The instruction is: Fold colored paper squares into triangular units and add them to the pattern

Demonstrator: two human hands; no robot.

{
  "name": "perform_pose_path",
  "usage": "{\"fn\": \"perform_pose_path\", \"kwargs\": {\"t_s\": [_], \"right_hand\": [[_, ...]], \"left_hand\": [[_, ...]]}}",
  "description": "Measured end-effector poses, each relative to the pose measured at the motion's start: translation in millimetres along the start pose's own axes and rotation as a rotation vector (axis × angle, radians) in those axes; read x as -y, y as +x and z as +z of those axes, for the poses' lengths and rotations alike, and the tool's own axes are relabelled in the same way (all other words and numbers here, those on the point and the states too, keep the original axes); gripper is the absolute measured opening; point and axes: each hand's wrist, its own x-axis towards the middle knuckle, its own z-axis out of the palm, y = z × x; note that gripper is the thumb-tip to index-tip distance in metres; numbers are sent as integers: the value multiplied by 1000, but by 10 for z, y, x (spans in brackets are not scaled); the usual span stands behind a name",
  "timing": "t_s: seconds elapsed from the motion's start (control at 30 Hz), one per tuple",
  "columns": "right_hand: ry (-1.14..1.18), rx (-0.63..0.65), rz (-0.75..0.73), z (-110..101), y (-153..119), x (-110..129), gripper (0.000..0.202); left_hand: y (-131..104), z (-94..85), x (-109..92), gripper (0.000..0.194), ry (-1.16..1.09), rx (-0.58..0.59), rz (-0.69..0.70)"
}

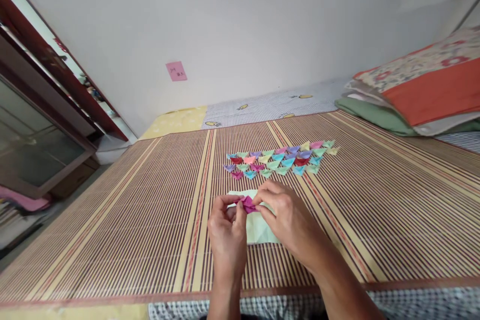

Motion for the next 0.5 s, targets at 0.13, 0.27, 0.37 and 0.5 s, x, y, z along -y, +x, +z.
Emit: {"fn": "perform_pose_path", "kwargs": {"t_s": [0.13,0.27,0.37,0.5], "right_hand": [[-33,31,3,-21,8,14,18],[-48,41,-1,-33,15,14,19],[-67,27,-26,-21,18,11,21],[-112,-4,-69,8,16,25,20]], "left_hand": [[-1,-1,-8,21,31,60,-5],[-4,-1,-3,21,30,77,1],[-6,8,-4,17,26,56,17],[4,-1,-13,17,39,94,20]]}}
